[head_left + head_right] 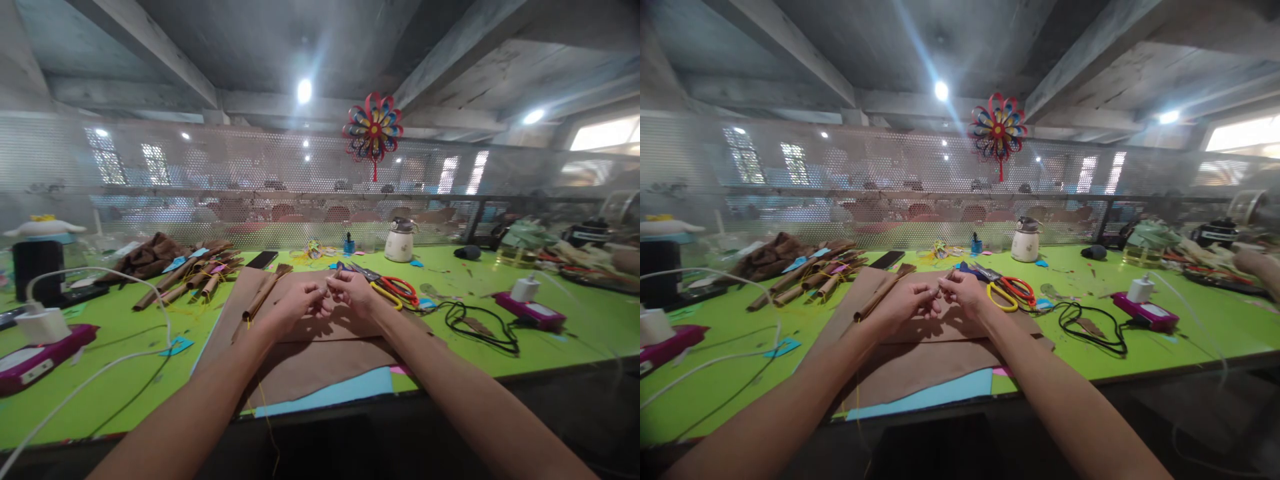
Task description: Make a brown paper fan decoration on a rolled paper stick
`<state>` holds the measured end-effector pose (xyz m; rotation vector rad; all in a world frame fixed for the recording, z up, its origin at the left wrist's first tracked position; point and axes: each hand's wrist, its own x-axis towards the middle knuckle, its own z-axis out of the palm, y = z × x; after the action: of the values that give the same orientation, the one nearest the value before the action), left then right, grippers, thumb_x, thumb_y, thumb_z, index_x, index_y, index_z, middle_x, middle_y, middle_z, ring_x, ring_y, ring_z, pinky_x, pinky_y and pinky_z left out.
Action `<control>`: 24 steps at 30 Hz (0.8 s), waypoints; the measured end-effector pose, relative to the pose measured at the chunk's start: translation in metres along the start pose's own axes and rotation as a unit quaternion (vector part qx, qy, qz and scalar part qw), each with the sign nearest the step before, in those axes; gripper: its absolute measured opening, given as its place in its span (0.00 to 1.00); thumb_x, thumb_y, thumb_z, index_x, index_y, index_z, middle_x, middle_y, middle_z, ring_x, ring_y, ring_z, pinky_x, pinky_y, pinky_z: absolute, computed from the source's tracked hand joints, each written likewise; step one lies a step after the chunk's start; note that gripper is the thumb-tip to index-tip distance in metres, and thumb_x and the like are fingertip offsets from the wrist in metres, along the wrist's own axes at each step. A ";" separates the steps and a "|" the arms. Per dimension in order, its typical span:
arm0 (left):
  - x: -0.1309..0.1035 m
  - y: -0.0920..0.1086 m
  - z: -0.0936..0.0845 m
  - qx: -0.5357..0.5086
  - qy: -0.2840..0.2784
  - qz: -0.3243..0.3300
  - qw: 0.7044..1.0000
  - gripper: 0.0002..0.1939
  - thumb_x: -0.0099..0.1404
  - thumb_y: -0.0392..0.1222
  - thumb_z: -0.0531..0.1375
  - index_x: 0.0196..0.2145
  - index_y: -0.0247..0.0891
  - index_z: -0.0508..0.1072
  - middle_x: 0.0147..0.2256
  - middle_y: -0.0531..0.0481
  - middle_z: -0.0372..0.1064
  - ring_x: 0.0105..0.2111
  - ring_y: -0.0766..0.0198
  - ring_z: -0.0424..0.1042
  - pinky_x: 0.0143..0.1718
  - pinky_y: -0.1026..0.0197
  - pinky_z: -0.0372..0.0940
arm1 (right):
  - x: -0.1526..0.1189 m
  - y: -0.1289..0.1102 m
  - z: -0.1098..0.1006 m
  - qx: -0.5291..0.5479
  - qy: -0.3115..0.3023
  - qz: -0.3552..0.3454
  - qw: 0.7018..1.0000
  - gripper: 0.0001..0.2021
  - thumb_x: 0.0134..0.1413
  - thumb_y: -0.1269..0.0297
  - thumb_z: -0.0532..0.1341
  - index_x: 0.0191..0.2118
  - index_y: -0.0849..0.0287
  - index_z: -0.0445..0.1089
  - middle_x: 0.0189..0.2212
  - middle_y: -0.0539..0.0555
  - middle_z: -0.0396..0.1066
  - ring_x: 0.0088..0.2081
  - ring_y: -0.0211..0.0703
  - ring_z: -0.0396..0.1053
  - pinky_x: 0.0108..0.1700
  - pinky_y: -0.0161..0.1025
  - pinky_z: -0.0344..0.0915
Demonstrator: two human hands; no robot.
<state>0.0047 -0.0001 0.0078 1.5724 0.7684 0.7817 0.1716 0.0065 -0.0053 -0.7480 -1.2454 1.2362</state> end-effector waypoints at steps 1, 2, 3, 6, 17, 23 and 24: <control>0.001 -0.001 -0.001 -0.002 0.002 -0.003 1.000 0.14 0.61 0.49 0.60 0.29 0.34 0.71 0.26 0.47 0.72 0.25 0.66 0.68 0.31 0.61 0.61 | 0.000 0.000 0.000 0.003 0.004 0.002 1.000 0.19 0.33 0.54 0.73 0.21 0.62 0.66 0.17 0.47 0.65 0.19 0.32 0.60 0.24 0.34 0.54; 0.001 -0.002 -0.001 0.000 0.003 -0.004 1.000 0.14 0.61 0.49 0.60 0.29 0.34 0.70 0.26 0.47 0.72 0.25 0.67 0.68 0.30 0.61 0.61 | 0.000 0.000 0.000 0.006 0.006 0.005 1.000 0.20 0.33 0.54 0.73 0.21 0.62 0.65 0.16 0.46 0.64 0.19 0.32 0.60 0.23 0.34 0.54; 0.001 -0.002 -0.001 0.005 0.001 0.000 1.000 0.15 0.61 0.50 0.60 0.28 0.34 0.70 0.26 0.47 0.72 0.24 0.67 0.67 0.29 0.62 0.60 | -0.001 0.001 0.000 0.009 0.003 0.009 1.000 0.20 0.34 0.53 0.73 0.21 0.62 0.66 0.17 0.47 0.64 0.19 0.32 0.60 0.24 0.34 0.54; 0.000 0.001 0.000 0.038 -0.008 0.028 0.999 0.18 0.62 0.53 0.57 0.29 0.34 0.71 0.24 0.49 0.69 0.23 0.68 0.64 0.27 0.63 0.56 | -0.002 0.002 0.002 0.003 -0.021 0.025 0.999 0.19 0.34 0.53 0.73 0.24 0.63 0.69 0.20 0.49 0.67 0.21 0.32 0.61 0.25 0.33 0.54; 0.003 0.001 0.000 0.166 0.015 0.066 0.984 0.20 0.65 0.54 0.51 0.22 0.38 0.65 0.17 0.53 0.62 0.18 0.68 0.57 0.23 0.63 0.54 | 0.000 0.005 0.006 -0.052 0.042 -0.015 0.998 0.20 0.32 0.51 0.72 0.19 0.62 0.67 0.14 0.47 0.62 0.16 0.30 0.55 0.19 0.33 0.51; 0.000 0.005 0.003 0.142 0.013 0.052 0.988 0.17 0.63 0.52 0.53 0.24 0.38 0.66 0.19 0.53 0.64 0.20 0.68 0.59 0.24 0.63 0.56 | 0.001 0.004 0.004 -0.029 0.063 0.001 0.998 0.22 0.31 0.48 0.71 0.20 0.62 0.66 0.16 0.50 0.66 0.17 0.32 0.59 0.19 0.33 0.54; 0.000 0.005 0.003 0.140 0.015 0.049 0.989 0.16 0.62 0.52 0.54 0.24 0.38 0.66 0.19 0.53 0.65 0.20 0.67 0.60 0.25 0.63 0.56 | 0.001 0.004 0.004 -0.029 0.065 -0.001 0.997 0.22 0.31 0.47 0.71 0.20 0.62 0.66 0.17 0.50 0.66 0.18 0.32 0.60 0.19 0.33 0.55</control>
<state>0.0076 -0.0024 0.0123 1.8652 0.8568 0.7962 0.1666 0.0079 -0.0075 -0.8559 -1.1783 1.1363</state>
